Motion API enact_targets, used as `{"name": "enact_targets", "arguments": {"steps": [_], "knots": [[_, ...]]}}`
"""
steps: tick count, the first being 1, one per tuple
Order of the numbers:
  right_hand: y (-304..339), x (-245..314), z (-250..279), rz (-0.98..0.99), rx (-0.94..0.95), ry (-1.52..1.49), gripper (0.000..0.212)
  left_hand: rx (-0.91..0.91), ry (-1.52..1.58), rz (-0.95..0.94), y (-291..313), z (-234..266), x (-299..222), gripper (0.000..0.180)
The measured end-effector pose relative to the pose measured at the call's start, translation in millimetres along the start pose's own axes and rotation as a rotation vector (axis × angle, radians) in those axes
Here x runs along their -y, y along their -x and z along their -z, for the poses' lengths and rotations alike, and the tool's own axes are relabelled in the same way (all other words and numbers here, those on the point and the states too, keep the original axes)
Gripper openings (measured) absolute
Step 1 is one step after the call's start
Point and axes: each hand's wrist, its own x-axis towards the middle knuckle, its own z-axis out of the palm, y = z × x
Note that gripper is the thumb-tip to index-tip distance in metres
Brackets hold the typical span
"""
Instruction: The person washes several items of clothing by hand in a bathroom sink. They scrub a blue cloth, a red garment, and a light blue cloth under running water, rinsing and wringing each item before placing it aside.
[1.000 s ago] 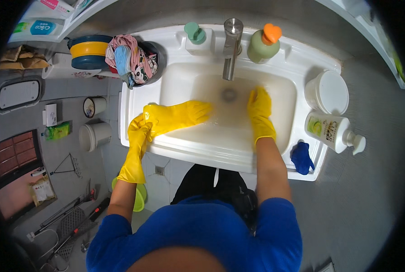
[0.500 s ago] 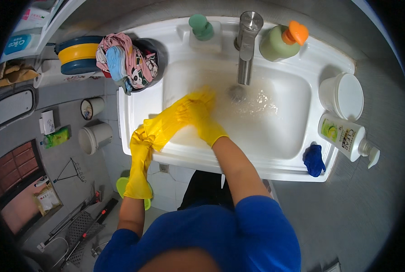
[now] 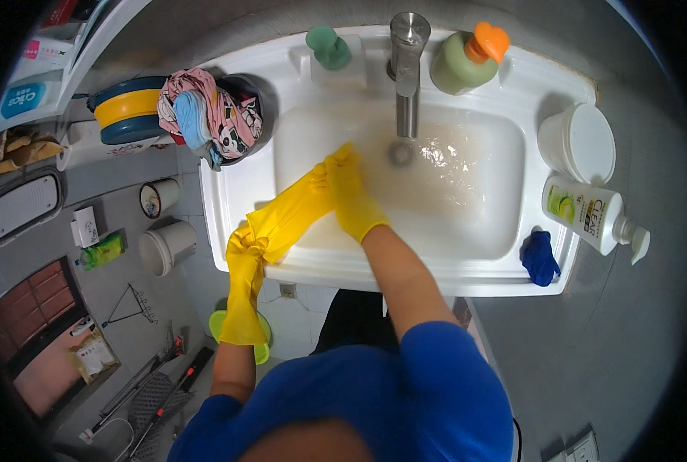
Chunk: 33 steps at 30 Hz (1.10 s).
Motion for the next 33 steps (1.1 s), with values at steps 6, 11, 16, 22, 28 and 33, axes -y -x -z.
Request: {"name": "enact_targets", "arguments": {"steps": [6,11,16,22,28,33], "knots": [[-30.0,92.5,120.8,0.027,-0.375,0.033,0.024,0.025,0.215,-0.038,-7.4,7.5,11.0,0.033],[-0.6,40.2,155.5,0.413,-0.453,0.379,0.022,0.033,0.206,-0.021,-11.7,7.2,9.7,0.034],[37.2,23.3,61.7,0.17,0.034,0.157,0.027,0.015,0.197,0.015,-10.2,6.1,6.1,0.036],[29.9,22.9,-12.6,-0.051,0.185,0.029,0.027,0.035,0.176,-0.024,-7.7,12.5,6.4,0.039],[-69.8,-25.4,34.5,0.515,0.029,0.778,0.02,0.014,0.08,0.03,-11.5,2.1,10.7,0.042],[-38.8,14.4,80.9,0.141,-0.084,-0.124,0.024,0.186,-0.023,-0.072,-18.0,9.5,-19.0,0.04]]}}
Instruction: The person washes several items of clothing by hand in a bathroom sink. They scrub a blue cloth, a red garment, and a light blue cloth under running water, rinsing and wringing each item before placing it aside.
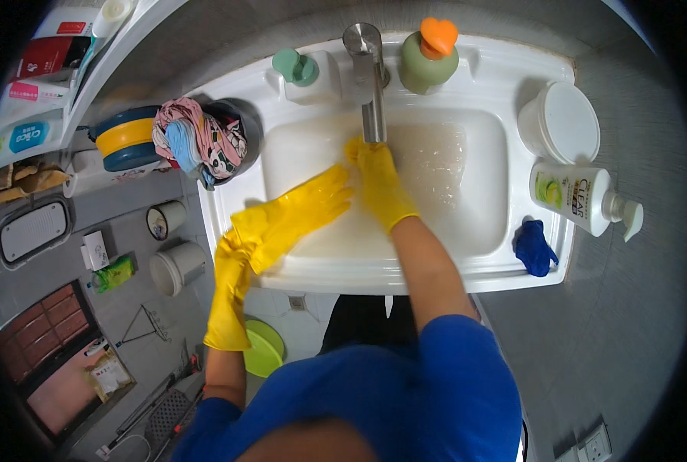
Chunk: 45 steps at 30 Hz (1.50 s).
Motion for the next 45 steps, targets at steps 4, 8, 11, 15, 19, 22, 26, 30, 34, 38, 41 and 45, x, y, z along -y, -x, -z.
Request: {"name": "enact_targets", "arguments": {"steps": [4,8,11,15,19,22,26,30,34,38,41,45], "knots": [[12.7,46.5,50.5,0.02,-0.025,-0.221,0.028,0.274,-0.189,-0.175,19.6,-49.4,-102.2,0.04],[27.9,66.8,95.9,0.092,-0.064,-0.214,0.028,0.415,-0.664,-0.35,54.1,-82.4,-168.7,0.038],[13.8,51.0,121.1,0.262,-0.171,-0.083,0.024,0.606,-1.052,-0.794,62.2,-90.5,-175.7,0.045],[16.5,54.1,110.0,0.545,-0.44,0.605,0.022,0.674,-1.005,-0.419,49.9,-74.9,-94.7,0.041],[23.4,33.1,91.1,0.59,-0.269,0.954,0.021,0.203,-0.285,0.463,54.3,-82.1,0.9,0.035],[50.0,19.6,62.1,0.552,0.101,0.967,0.02,0.173,-0.173,0.415,54.3,-77.4,22.0,0.025],[98.1,7.5,12.9,0.454,0.485,0.895,0.02,0.367,-0.357,-0.035,49.0,-70.9,47.8,0.015],[89.6,-21.9,-25.0,0.441,0.415,0.97,0.021,0.682,-1.124,-0.821,33.6,-51.4,43.3,0.033],[43.5,-46.1,-34.3,0.563,0.096,1.187,0.022,0.654,-0.923,-0.836,19.9,-58.3,44.0,0.025],[38.6,-25.6,-37.3,1.011,0.159,1.363,0.014,0.505,-0.633,-0.827,26.5,-64.9,51.4,0.02],[57.9,-17.1,-30.8,0.995,0.298,1.346,0.014,0.511,-0.63,-1.023,23.9,-67.9,46.2,0.019],[44.7,-28.2,-44.3,0.744,0.24,1.272,0.016,0.526,-0.612,-1.056,22.9,-70.5,31.9,0.02]]}}
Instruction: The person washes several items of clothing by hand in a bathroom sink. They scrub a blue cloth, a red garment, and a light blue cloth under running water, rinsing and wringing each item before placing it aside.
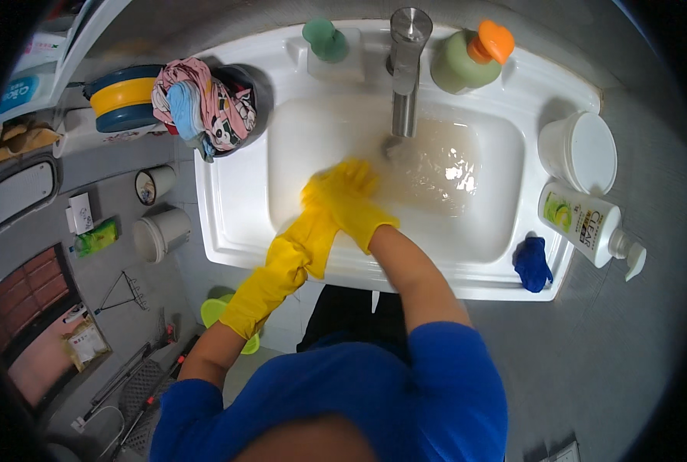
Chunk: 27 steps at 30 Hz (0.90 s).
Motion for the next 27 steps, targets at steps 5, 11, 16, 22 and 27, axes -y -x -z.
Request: {"name": "enact_targets", "arguments": {"steps": [5,11,16,22,27], "knots": [[-38.7,-51.3,81.5,-0.067,-0.31,0.105,0.019,0.024,-0.095,-0.051,16.0,-3.7,7.9,0.026],[8.2,-119.1,77.4,-0.699,-0.285,-0.308,0.027,-0.014,-0.205,-0.064,22.5,-7.4,7.3,0.038],[27.1,-62.7,37.9,-0.601,0.039,-0.619,0.03,-0.027,-0.23,-0.033,19.6,-3.2,1.5,0.039],[15.5,34.5,-6.6,-0.537,0.35,-0.846,0.032,0.104,-0.191,0.046,25.4,-3.3,6.7,0.031],[-7.5,4.8,-14.4,-0.576,0.211,-0.748,0.033,0.045,-0.14,-0.006,29.6,-5.5,15.9,0.02]]}}
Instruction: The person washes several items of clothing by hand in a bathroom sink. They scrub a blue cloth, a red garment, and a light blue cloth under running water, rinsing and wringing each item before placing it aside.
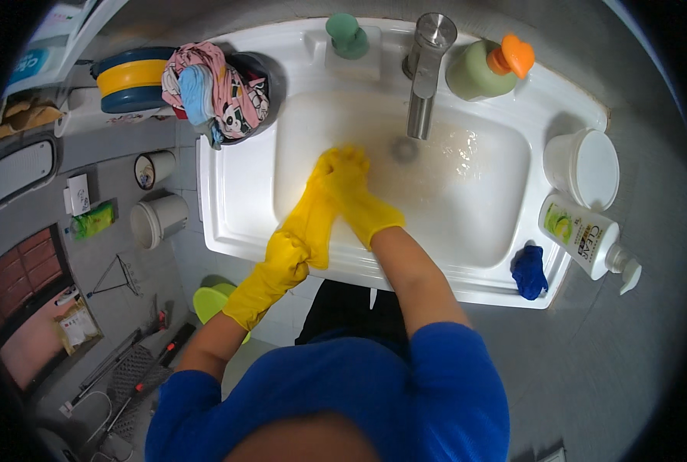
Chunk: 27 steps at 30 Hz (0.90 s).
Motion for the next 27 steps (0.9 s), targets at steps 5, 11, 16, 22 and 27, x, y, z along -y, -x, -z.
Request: {"name": "enact_targets", "arguments": {"steps": [5,11,16,22,27], "knots": [[14.0,22.3,79.8,0.017,-0.134,-0.168,0.034,-0.464,0.359,0.512,-16.6,1.4,-21.5,0.018],[73.6,52.9,138.2,0.032,-0.067,-0.316,0.036,-0.43,1.075,1.149,-77.0,126.9,-40.6,0.027],[123.2,57.9,151.0,0.007,0.032,-0.299,0.038,-0.696,0.887,1.263,-24.3,166.3,-23.8,0.026],[143.9,47.4,159.3,0.061,-0.036,-0.003,0.04,-0.689,0.322,1.309,57.7,152.5,54.8,0.032],[122.8,15.5,161.7,0.158,-0.425,0.76,0.042,-0.6,-0.826,0.961,23.5,142.2,-0.8,0.041]]}}
